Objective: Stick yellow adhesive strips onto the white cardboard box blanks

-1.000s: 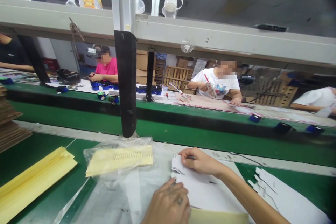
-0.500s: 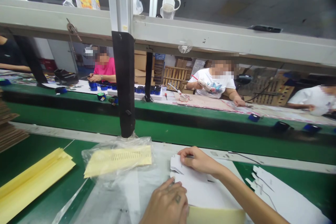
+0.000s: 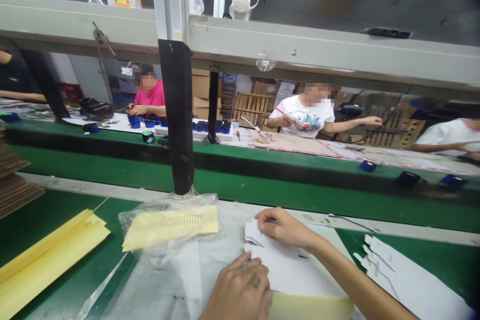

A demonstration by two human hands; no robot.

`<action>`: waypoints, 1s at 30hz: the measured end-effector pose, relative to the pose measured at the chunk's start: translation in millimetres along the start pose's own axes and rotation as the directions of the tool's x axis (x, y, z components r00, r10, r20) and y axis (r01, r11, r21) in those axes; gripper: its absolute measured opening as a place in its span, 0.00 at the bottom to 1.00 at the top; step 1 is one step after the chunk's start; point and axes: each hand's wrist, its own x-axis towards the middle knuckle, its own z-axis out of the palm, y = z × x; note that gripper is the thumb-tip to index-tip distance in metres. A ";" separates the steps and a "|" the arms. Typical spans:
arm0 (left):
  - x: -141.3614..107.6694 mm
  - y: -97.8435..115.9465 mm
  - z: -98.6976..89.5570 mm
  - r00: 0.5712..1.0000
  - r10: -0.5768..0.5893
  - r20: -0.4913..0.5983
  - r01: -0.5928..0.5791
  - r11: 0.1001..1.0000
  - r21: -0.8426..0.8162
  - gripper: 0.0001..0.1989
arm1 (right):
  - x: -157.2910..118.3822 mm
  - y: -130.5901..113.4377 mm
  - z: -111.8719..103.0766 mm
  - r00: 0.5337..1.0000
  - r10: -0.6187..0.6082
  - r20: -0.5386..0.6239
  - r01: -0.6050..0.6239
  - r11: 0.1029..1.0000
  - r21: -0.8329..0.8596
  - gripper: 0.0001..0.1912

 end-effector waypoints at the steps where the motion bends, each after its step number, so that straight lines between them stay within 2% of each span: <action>1: 0.3 0.0 -0.1 1.000 -0.001 0.001 0.001 1.000 0.001 0.09 | 0.1 0.2 -0.1 1.000 -0.002 0.001 0.002 1.000 -0.002 0.04; 7: 2.3 0.0 -2.5 1.000 -0.004 0.027 0.004 1.000 0.003 0.09 | 0.7 4.8 0.4 1.000 -0.026 0.002 0.026 1.000 -0.001 0.04; 16: 1.5 -1.6 -3.6 0.998 0.000 0.062 -0.001 1.000 0.020 0.10 | 3.0 15.7 1.9 0.997 -0.033 -0.071 0.039 0.996 0.084 0.03; 20: 3.9 -3.4 -6.2 0.994 0.038 0.099 -0.046 0.996 0.080 0.11 | 10.0 26.4 6.5 0.986 0.038 -0.161 -0.005 0.980 0.198 0.18; 22: 5.0 -5.0 -7.0 0.992 0.068 0.105 -0.078 0.992 0.101 0.11 | 15.0 30.8 8.7 0.975 0.079 -0.206 -0.032 0.975 0.222 0.18; 24: 5.6 -7.1 -6.8 0.991 0.090 0.099 -0.100 0.989 0.110 0.11 | 17.9 32.2 7.3 0.965 0.093 -0.246 -0.040 0.977 0.210 0.16; 26: 5.3 -9.5 -6.0 0.989 0.124 0.081 -0.133 0.983 0.126 0.12 | 16.1 30.8 0.8 0.960 0.081 -0.269 -0.035 0.985 0.171 0.17; 30: 2.5 -13.6 -5.1 0.978 0.177 0.113 -0.194 0.967 0.167 0.11 | -0.7 26.8 -18.8 0.975 0.067 -0.210 -0.062 0.998 0.027 0.22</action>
